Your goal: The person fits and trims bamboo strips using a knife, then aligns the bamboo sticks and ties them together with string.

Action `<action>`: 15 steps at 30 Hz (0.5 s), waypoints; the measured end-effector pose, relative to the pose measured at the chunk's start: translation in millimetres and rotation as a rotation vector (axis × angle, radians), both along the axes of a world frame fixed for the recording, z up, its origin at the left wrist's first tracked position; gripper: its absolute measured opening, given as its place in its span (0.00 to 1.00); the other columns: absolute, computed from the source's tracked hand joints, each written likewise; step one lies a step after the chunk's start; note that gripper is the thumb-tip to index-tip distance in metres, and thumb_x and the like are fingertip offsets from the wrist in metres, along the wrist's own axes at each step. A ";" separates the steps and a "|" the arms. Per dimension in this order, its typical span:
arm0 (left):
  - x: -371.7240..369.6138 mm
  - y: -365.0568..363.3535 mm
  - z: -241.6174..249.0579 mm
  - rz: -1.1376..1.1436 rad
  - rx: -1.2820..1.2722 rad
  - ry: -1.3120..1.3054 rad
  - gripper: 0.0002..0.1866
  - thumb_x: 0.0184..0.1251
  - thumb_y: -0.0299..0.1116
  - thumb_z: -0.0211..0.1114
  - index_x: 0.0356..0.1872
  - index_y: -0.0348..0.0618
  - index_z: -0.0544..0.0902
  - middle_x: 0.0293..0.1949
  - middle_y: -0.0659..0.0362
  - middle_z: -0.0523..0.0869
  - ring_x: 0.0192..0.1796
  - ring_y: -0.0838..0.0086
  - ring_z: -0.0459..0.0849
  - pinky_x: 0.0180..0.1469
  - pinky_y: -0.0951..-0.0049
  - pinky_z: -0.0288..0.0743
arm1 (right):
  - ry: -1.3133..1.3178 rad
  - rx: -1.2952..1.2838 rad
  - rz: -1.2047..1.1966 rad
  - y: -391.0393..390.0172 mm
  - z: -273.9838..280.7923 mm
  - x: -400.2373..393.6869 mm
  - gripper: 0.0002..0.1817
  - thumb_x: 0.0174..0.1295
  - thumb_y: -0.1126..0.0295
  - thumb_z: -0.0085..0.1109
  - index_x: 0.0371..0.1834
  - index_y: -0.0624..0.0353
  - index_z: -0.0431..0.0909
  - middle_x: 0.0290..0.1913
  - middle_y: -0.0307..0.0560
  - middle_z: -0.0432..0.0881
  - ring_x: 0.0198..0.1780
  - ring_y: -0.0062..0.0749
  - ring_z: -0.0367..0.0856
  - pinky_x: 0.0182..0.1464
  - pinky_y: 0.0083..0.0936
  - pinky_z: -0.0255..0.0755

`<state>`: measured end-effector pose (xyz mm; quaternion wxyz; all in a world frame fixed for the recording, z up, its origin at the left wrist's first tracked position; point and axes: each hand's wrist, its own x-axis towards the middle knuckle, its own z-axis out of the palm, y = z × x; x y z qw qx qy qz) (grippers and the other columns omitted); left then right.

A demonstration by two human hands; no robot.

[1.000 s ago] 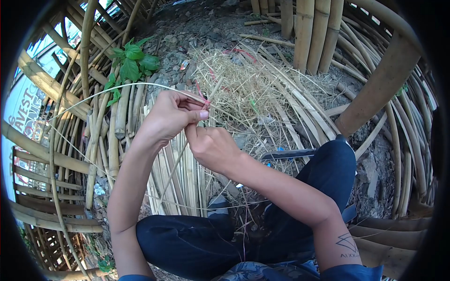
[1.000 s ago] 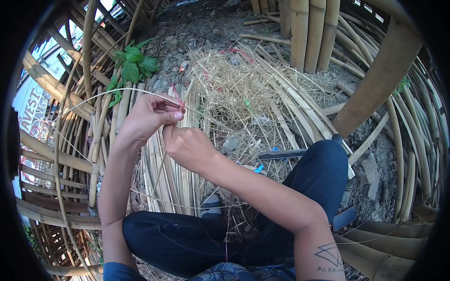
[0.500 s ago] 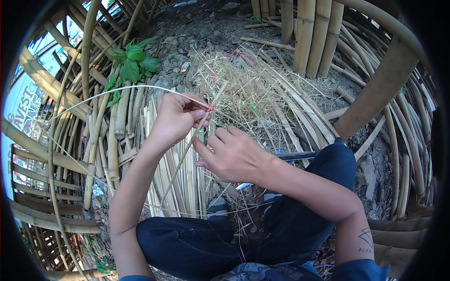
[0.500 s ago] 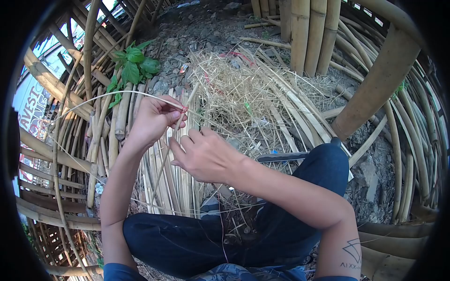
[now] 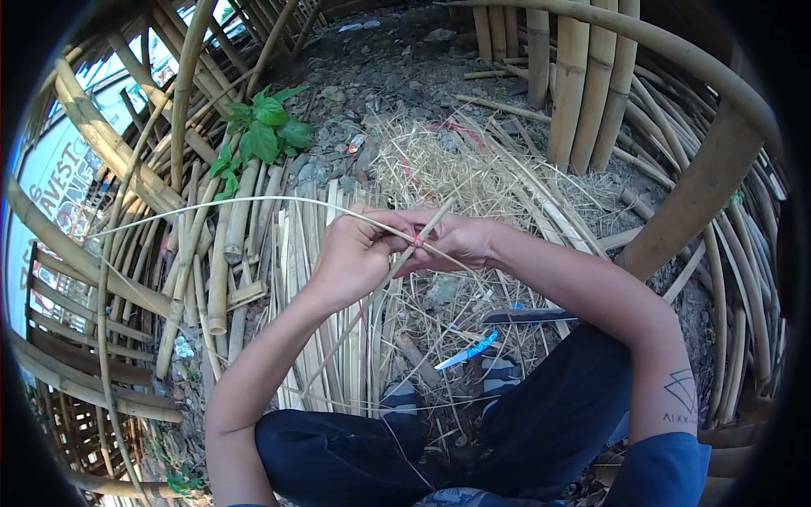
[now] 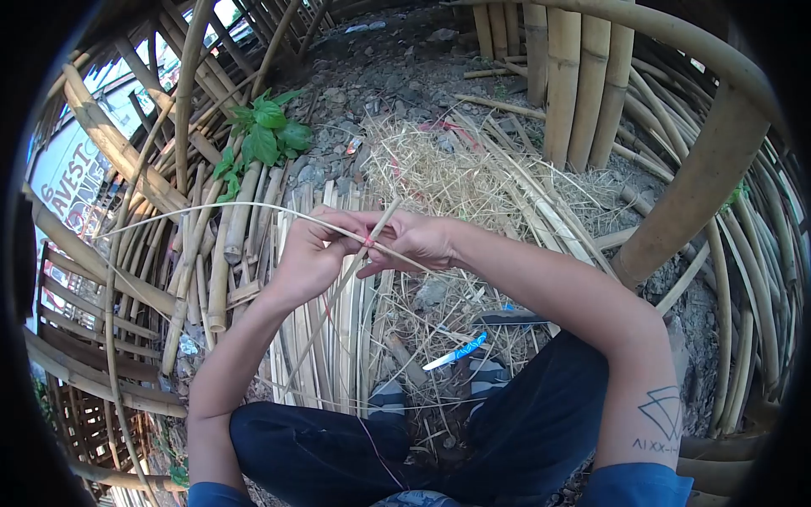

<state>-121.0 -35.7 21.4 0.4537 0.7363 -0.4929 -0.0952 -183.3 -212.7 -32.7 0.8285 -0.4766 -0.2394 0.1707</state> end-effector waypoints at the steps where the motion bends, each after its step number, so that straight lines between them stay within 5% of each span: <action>1: 3.3 0.1 -1.7 0.040 0.021 -0.057 0.13 0.54 0.10 0.55 0.33 0.37 0.84 0.41 0.56 0.73 0.47 0.74 0.78 0.41 0.75 0.79 | 0.037 0.072 0.042 6.4 -6.1 5.1 0.33 0.61 0.72 0.64 0.69 0.54 0.60 0.68 0.39 0.63 0.67 0.31 0.66 0.64 0.46 0.67; 6: 4.0 0.3 6.4 0.046 0.111 -0.284 0.12 0.52 0.11 0.56 0.30 0.37 0.84 0.41 0.57 0.70 0.47 0.74 0.77 0.46 0.74 0.79 | 0.159 0.192 0.185 20.9 -26.5 3.1 0.31 0.58 0.65 0.68 0.64 0.51 0.66 0.62 0.40 0.70 0.67 0.35 0.66 0.64 0.48 0.63; 8: -8.8 -2.1 22.0 0.043 0.160 0.355 0.11 0.52 0.12 0.58 0.30 0.39 0.85 0.40 0.57 0.70 0.44 0.74 0.75 0.46 0.73 0.74 | 0.105 0.181 0.252 22.4 -35.4 9.1 0.27 0.57 0.64 0.69 0.59 0.54 0.70 0.57 0.43 0.74 0.65 0.35 0.68 0.62 0.45 0.66; 10: -11.3 -1.4 17.2 0.033 0.150 0.384 0.10 0.52 0.13 0.60 0.30 0.40 0.85 0.38 0.57 0.72 0.43 0.73 0.74 0.45 0.74 0.71 | 0.060 0.133 0.274 21.8 -37.1 9.6 0.26 0.56 0.64 0.70 0.57 0.56 0.72 0.51 0.44 0.77 0.60 0.32 0.72 0.58 0.39 0.70; 11: -6.9 -1.4 9.3 -0.007 0.097 0.223 0.10 0.52 0.13 0.60 0.30 0.40 0.85 0.38 0.57 0.72 0.43 0.73 0.75 0.44 0.74 0.71 | 0.069 0.057 0.176 17.9 -31.7 6.1 0.22 0.55 0.64 0.70 0.51 0.58 0.76 0.45 0.44 0.80 0.48 0.28 0.78 0.52 0.31 0.73; 14: -5.5 2.2 9.2 -0.010 0.089 0.148 0.09 0.52 0.15 0.62 0.30 0.40 0.85 0.37 0.59 0.75 0.43 0.73 0.75 0.46 0.74 0.70 | 0.084 -0.218 0.019 -0.9 -29.6 10.7 0.15 0.57 0.66 0.69 0.43 0.62 0.79 0.37 0.43 0.81 0.36 0.25 0.79 0.46 0.27 0.74; 15: -6.1 3.1 11.4 -0.012 0.101 0.118 0.08 0.52 0.15 0.62 0.30 0.40 0.85 0.38 0.58 0.76 0.43 0.73 0.75 0.47 0.73 0.70 | 0.070 -0.130 0.067 -1.7 -30.9 9.7 0.09 0.60 0.70 0.66 0.37 0.64 0.80 0.31 0.42 0.81 0.31 0.24 0.76 0.40 0.26 0.74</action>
